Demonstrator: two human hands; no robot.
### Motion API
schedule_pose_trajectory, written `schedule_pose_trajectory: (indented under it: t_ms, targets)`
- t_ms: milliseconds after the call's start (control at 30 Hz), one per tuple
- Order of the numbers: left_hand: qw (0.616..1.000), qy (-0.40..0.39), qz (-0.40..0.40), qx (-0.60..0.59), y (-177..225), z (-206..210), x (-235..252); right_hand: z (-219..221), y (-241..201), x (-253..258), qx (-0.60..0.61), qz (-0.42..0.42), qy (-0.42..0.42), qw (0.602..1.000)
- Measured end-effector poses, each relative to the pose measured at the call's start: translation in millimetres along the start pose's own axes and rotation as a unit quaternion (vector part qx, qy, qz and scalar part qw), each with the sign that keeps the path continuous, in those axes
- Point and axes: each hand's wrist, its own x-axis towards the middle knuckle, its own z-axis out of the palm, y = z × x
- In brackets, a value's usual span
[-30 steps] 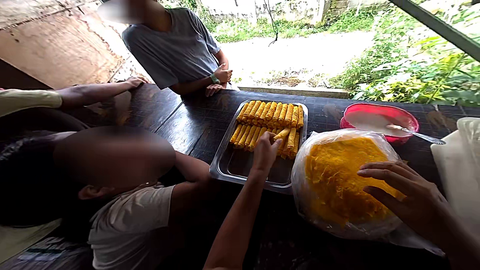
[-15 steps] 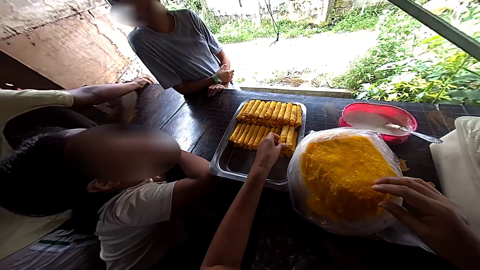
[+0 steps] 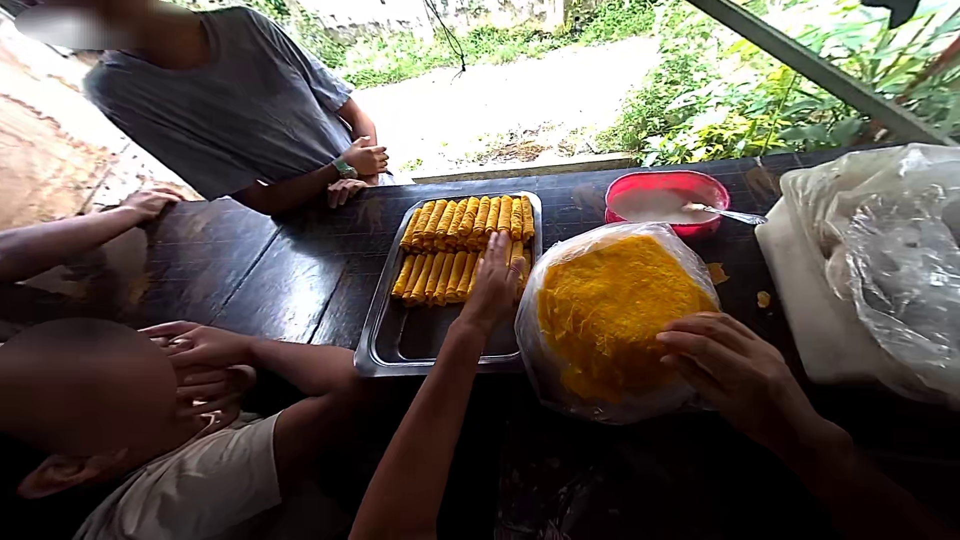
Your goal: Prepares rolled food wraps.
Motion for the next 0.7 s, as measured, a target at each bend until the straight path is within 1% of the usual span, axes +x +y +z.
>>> schedule_pose_trajectory:
  t_ms: [33,67,100,167,233,300,367,467,567,700]
  targets:
    - [0.998,0.056,0.032,-0.005,3.4,-5.1,-2.9,5.6,-0.2,-1.0,-0.014,-0.020,-0.005,1.000]
    - [0.993,0.094,0.069,-0.012,11.5,-12.1,-8.4,9.5,0.3,-1.4,-0.028,-0.034,-0.007,0.999]
    - [0.987,0.108,0.113,-0.023,22.2,-19.2,-16.5,11.6,1.3,-1.2,-0.035,-0.042,-0.007,0.999]
    - [0.968,0.092,0.229,-0.051,41.2,-25.2,-33.2,11.1,3.3,1.6,-0.030,-0.048,-0.005,0.998]
    - [0.941,0.040,0.331,-0.060,53.5,-19.8,-46.3,8.3,5.4,5.6,-0.016,-0.049,-0.010,0.999]
    - [0.923,-0.006,0.383,-0.045,62.2,-12.1,-55.4,7.6,5.4,10.0,-0.004,-0.045,-0.015,0.999]
    - [0.916,-0.023,0.400,-0.017,69.6,-3.7,-58.9,6.5,2.9,13.4,0.000,-0.035,-0.017,0.999]
    - [0.914,-0.030,0.404,0.022,77.0,5.6,-56.2,7.0,-0.7,16.0,-0.001,-0.019,-0.020,1.000]
    - [0.913,-0.049,0.404,0.023,80.7,8.2,-49.4,7.9,-1.6,17.7,0.002,-0.002,-0.027,1.000]
    - [0.923,-0.082,0.376,0.007,91.1,1.3,-40.7,5.6,-2.0,27.3,0.004,0.059,-0.021,0.998]
